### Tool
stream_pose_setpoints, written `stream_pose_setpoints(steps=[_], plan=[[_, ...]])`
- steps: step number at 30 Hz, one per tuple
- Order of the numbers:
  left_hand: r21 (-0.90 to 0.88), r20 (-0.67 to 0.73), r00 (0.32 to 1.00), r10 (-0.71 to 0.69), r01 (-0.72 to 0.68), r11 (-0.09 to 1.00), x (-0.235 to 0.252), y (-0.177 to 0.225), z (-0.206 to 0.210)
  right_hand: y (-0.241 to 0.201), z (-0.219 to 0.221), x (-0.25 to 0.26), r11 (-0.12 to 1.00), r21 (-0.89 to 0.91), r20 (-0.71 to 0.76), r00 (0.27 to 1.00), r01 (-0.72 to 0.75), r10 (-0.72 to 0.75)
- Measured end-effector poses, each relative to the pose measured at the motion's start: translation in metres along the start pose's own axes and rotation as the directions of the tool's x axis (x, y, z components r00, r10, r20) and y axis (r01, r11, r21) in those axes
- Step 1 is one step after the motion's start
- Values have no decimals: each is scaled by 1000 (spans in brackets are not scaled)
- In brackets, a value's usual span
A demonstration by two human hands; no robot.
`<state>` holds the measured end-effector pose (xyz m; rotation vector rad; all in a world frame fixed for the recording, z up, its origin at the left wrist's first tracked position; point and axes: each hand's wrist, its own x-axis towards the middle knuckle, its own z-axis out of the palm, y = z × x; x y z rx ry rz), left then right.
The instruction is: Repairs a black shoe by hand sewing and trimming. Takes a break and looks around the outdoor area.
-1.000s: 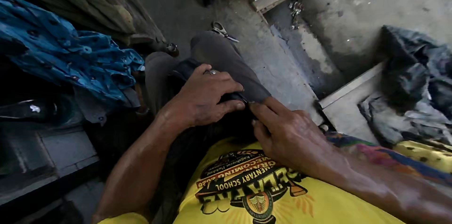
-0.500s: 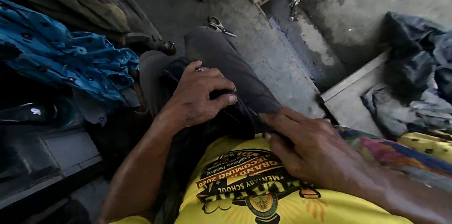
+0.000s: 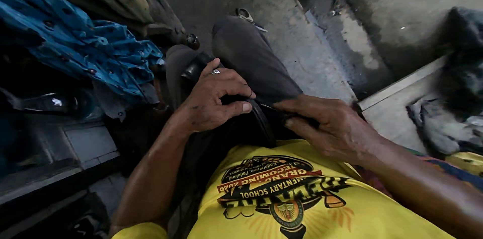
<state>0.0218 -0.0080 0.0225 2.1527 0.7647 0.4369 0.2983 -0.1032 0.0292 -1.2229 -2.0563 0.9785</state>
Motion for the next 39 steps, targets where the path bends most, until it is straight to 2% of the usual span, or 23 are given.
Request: stream_pose_setpoints(steps=[11, 26, 32, 39], plan=[[-4, 2, 1000, -6, 6, 1000, -1, -1, 0, -2, 6, 3, 997, -65, 10, 1000, 28, -27], [-16, -3, 1000, 18, -18, 1000, 0, -5, 0, -3, -2, 12, 998, -47, 76, 997, 36, -33], [-23, -9, 1000, 9, -9, 1000, 0, -6, 0, -2, -7, 17, 997, 24, 102, 992, 71, -73], [-29, -13, 1000, 12, -12, 1000, -1, -6, 0, -1, -5, 16, 998, 39, 96, 994, 50, -53]])
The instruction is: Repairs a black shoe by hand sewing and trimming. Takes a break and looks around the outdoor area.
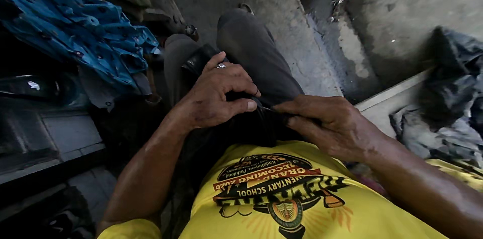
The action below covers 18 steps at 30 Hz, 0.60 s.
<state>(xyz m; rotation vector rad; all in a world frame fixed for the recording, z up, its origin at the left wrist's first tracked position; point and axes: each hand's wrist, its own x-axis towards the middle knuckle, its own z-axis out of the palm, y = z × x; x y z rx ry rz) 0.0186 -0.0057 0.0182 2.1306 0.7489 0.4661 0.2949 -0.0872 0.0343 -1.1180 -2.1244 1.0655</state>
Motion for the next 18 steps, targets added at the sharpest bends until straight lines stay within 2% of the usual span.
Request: stream_pose_setpoints(steps=[11, 14, 18], plan=[[-4, -10, 1000, 5, -5, 1000, 0, -1, 2, 3, -1, 2, 999, -41, 16, 1000, 9, -9], [17, 3, 1000, -4, 4, 1000, 3, 2, 4, -2, -11, 9, 988, -155, 75, 997, 0, 12], [64, 53, 999, -4, 1, 998, 11, 2, 7, -9, -33, 29, 953, -301, 236, 971, 41, 33]])
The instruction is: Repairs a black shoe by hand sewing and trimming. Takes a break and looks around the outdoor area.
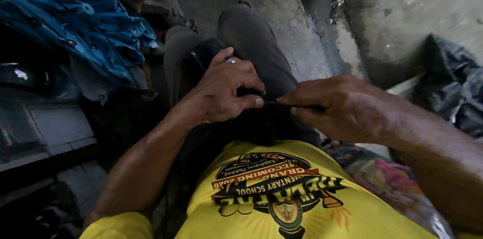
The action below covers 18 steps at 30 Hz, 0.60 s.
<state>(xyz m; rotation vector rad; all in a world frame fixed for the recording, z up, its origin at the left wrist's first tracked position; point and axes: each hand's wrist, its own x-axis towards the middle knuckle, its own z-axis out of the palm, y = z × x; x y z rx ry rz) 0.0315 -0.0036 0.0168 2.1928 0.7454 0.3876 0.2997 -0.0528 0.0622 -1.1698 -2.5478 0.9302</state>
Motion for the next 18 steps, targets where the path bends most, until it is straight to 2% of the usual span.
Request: stream_pose_setpoints(steps=[3, 6, 10, 12, 16, 18], plan=[[17, 30, 1000, -5, 5, 1000, 5, 0, 1, 3, -12, 13, 995, -68, 97, 993, 71, -64], [17, 25, 1000, -4, 3, 1000, 5, -2, 1, 12, -8, 20, 982, -91, 95, 983, 164, -156], [28, 15, 1000, 8, -9, 1000, 3, -6, 5, 13, 0, 21, 970, -120, 69, 977, 210, -203], [45, 33, 999, 5, -7, 999, 3, -7, 4, 15, 4, 22, 975, -89, 64, 978, 205, -200], [65, 50, 999, 4, -7, 998, 3, -7, 4, 19, 12, 23, 992, 90, 51, 995, 86, -91], [73, 44, 999, 9, -13, 997, 3, -8, 5, 21, 14, 23, 990, 60, 41, 991, 126, -129]])
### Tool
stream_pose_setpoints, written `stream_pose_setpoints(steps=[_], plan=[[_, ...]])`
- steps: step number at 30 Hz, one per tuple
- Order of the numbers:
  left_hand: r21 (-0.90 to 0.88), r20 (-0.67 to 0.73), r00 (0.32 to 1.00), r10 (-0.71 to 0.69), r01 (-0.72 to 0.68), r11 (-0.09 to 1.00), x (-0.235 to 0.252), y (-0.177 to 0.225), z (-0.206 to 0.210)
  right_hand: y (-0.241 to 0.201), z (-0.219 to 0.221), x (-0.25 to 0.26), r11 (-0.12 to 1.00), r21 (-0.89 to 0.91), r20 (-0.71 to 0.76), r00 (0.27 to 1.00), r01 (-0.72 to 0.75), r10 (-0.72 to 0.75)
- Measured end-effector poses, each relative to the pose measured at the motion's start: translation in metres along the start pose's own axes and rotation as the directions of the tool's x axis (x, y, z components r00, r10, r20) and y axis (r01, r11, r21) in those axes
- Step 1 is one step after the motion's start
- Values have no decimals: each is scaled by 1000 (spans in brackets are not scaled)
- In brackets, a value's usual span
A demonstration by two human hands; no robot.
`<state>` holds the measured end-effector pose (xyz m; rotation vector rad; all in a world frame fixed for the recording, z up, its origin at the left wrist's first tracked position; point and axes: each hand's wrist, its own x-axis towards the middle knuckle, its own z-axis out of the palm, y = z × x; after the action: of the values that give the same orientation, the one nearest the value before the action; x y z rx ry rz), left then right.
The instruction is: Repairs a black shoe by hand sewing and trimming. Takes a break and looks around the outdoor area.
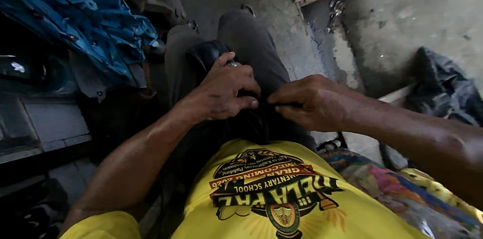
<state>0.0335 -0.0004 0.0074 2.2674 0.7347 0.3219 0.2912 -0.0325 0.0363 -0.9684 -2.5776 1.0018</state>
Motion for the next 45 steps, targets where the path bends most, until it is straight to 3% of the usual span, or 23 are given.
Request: stream_pose_setpoints(steps=[3, 6, 7, 9, 11, 12, 14, 18, 23, 31, 35, 40, 45], plan=[[-5, -41, 999, 6, -6, 1000, 0, 2, 2, 5, -3, -2, 996, -51, 3, 997, 79, -79], [-42, -244, 970, -10, 0, 999, -14, 14, 5, 8, -12, -6, 995, 6, 9, 995, 99, -99], [-93, -372, 927, -58, 24, 995, -23, 20, 6, 11, -12, -8, 993, 32, -6, 994, 110, -110], [-257, -624, 744, -239, 94, 962, -42, 28, 13, 17, -12, -13, 990, 92, -23, 994, 108, -106], [-511, -671, 573, -471, 104, 853, -56, 30, 26, 23, -10, -16, 983, 153, -24, 995, 103, -100], [-645, -599, 562, -571, 85, 760, -60, 29, 29, 25, -9, -17, 979, 174, -33, 994, 108, -104], [-840, -368, 645, -669, 79, 537, -64, 25, 32, 26, -7, -19, 975, 191, -52, 993, 112, -104], [-957, -64, 812, -580, 116, 267, -62, 13, 21, 27, -4, -24, 967, 222, -81, 991, 126, -110], [-944, 36, 937, -348, 147, 297, -43, 5, 22, 21, -3, -26, 957, 241, -91, 986, 158, -140], [-913, 38, 903, -429, 205, 352, -19, 14, 24, 22, -5, -27, 969, 214, -79, 991, 123, -108], [-924, 95, 923, -372, 221, 313, -24, 5, 24, 21, -5, -25, 972, 205, -64, 993, 114, -103], [-910, 112, 930, -349, 237, 341, -23, 7, 22, 20, -8, -23, 979, 185, -38, 996, 83, -77], [-910, 34, 950, -309, 158, 385, -23, 8, 27, 25, -15, -21, 978, 179, -10, 994, 109, -109]])
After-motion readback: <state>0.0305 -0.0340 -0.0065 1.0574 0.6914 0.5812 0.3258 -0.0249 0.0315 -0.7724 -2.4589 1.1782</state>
